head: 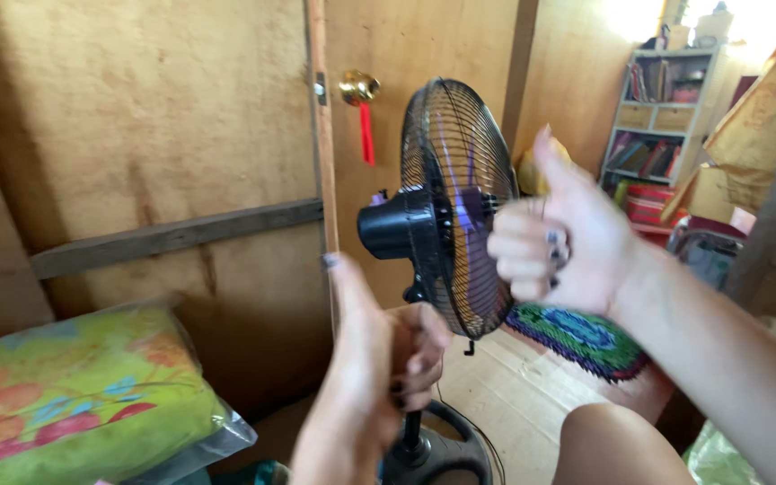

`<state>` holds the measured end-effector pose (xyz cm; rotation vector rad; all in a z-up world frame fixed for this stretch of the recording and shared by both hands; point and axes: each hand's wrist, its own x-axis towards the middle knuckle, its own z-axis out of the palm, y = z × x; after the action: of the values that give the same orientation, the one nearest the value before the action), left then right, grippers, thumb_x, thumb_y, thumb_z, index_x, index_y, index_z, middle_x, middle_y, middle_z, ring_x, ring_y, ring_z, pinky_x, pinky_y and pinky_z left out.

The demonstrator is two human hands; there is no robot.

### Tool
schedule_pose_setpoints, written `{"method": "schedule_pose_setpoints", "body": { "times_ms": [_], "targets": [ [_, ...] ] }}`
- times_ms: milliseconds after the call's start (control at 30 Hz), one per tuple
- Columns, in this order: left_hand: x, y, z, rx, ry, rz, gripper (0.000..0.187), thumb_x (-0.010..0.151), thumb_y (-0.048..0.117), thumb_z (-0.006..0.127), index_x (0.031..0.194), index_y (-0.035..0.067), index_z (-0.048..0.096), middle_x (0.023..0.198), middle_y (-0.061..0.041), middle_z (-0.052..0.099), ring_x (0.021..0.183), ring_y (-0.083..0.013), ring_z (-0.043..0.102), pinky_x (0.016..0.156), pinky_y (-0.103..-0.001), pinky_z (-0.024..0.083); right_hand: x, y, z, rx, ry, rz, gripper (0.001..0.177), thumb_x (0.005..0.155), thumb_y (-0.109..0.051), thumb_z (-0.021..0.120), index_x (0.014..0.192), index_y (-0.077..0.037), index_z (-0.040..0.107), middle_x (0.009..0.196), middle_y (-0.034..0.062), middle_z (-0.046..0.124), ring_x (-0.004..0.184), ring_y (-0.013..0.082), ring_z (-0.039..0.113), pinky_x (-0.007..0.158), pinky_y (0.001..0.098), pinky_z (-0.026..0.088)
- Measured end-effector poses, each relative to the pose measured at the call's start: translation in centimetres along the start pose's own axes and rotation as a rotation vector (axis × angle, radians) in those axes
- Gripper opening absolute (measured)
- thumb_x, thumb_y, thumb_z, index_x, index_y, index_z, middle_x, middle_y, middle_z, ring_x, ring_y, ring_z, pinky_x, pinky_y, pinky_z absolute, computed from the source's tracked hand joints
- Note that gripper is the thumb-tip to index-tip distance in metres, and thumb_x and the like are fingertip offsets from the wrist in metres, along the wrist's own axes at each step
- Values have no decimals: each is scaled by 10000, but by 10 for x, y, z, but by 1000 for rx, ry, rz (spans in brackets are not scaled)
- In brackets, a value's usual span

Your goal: The person assembles a standing fan by attaching a purple fan blade to the motor hub, securing it with a nut, and then attaching the front wire cage. The person repeatedly removes and reattaches the blade and cage during the process.

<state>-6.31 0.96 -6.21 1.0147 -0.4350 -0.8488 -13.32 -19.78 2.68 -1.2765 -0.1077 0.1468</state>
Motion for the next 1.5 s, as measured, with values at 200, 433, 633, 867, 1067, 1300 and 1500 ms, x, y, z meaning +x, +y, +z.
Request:
{"method": "schedule_pose_setpoints", "body": {
  "times_ms": [200, 433, 633, 867, 1067, 1300, 1500],
  "targets": [
    [50, -12, 37, 585, 738, 520, 277, 829, 332, 725, 877, 59, 734, 659, -51, 705, 608, -167, 712, 608, -339, 548, -20, 42, -85, -27, 298, 43, 719, 940, -735, 389, 564, -123, 426, 536, -16, 398, 438, 113, 345, 396, 265, 283],
    [46, -18, 60, 647, 855, 568, 362, 832, 146, 684, 1175, 35, 647, 947, -146, 691, 796, -289, 715, 711, -418, 563, 19, 27, -273, 26, 852, -102, 398, 1007, -521, 587, 855, -162, 663, 748, -26, 584, 712, 158, 564, 643, 324, 457],
    [54, -32, 71, 723, 910, 677, 345, 864, 98, 643, 1198, 12, 621, 1091, -167, 619, 955, -331, 657, 801, -420, 526, 81, 40, -348, 133, 903, 60, 477, 989, -521, 553, 1196, -93, 601, 1233, 124, 623, 1152, 305, 598, 1055, 469, 440],
    [61, -27, 63, 810, 923, 803, 285, 872, 95, 682, 1142, 5, 659, 1009, -141, 669, 917, -315, 675, 771, -424, 529, 133, 71, -323, 172, 823, 185, 564, 1005, -514, 530, 1334, -57, 554, 1357, 124, 611, 1261, 311, 583, 1137, 521, 408],
    [65, -27, 57, 836, 871, 792, 155, 892, 88, 683, 1013, -6, 655, 935, -129, 686, 837, -274, 692, 730, -398, 543, 151, 83, -316, 254, 286, 48, 408, 1077, -330, 421, 1269, -66, 667, 1292, 107, 700, 1168, 245, 648, 1105, 490, 435],
    [68, -15, 58, 798, 895, 801, 82, 891, 61, 668, 894, -21, 669, 809, -146, 734, 739, -277, 734, 707, -390, 569, 142, 80, -307, 242, 544, 107, 462, 1029, -403, 392, 1237, -81, 649, 1296, 94, 693, 1162, 242, 657, 1074, 485, 438],
    [67, -12, 65, 782, 943, 642, 64, 894, 64, 637, 914, 11, 667, 786, -134, 725, 696, -267, 746, 673, -380, 579, 145, 78, -320, 315, 577, 23, 478, 1018, -436, 405, 1181, -69, 664, 1234, 88, 713, 1123, 240, 659, 1060, 462, 441]
  ]
}}
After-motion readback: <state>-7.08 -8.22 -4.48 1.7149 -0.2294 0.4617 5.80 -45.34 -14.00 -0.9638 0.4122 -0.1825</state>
